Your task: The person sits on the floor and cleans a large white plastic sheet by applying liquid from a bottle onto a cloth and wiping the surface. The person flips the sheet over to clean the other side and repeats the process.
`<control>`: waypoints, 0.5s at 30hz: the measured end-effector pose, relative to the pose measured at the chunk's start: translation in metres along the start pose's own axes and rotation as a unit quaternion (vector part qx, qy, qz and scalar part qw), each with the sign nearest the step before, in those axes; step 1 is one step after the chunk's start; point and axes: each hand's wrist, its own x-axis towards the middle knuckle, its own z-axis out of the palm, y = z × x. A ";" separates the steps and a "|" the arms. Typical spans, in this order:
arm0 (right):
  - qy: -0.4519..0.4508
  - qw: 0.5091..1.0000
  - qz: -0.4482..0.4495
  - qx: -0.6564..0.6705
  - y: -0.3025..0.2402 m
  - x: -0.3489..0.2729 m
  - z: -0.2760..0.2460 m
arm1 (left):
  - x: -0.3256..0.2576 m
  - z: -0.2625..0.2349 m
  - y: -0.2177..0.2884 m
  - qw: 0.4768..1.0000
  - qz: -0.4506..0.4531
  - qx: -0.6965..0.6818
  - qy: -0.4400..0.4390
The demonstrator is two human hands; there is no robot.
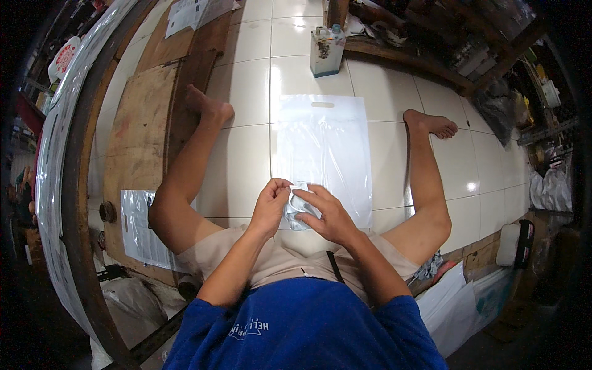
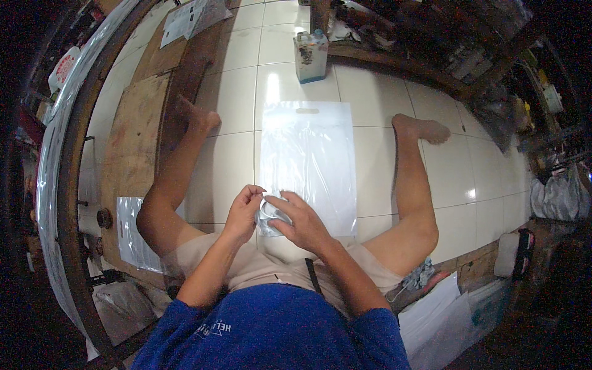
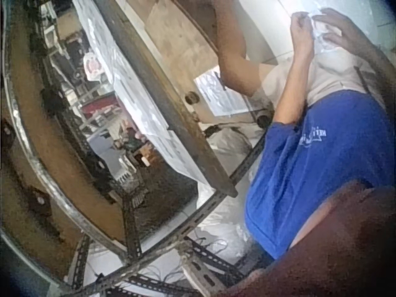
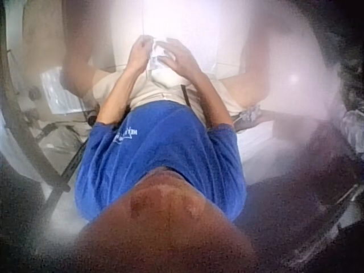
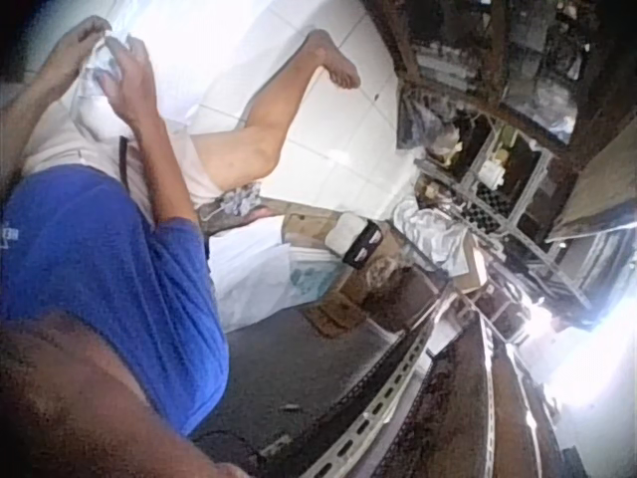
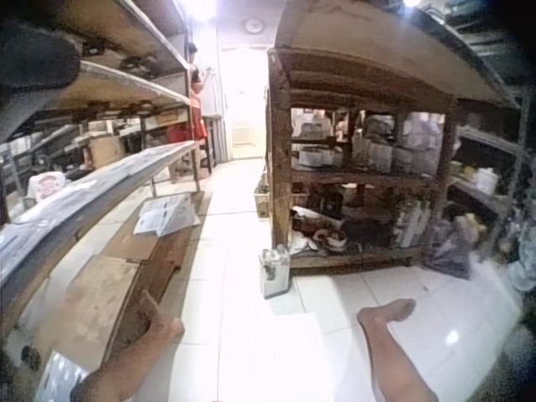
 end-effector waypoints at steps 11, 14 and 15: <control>0.016 0.958 0.201 0.202 0.034 -0.013 0.005 | -0.013 0.000 0.004 0.875 0.267 0.384 -0.122; 0.044 0.917 0.190 0.347 0.032 -0.014 0.000 | -0.014 -0.001 0.005 0.902 0.165 0.377 -0.130; 0.029 0.919 0.197 0.341 0.031 -0.013 -0.003 | -0.012 -0.006 0.003 0.913 0.112 0.370 -0.129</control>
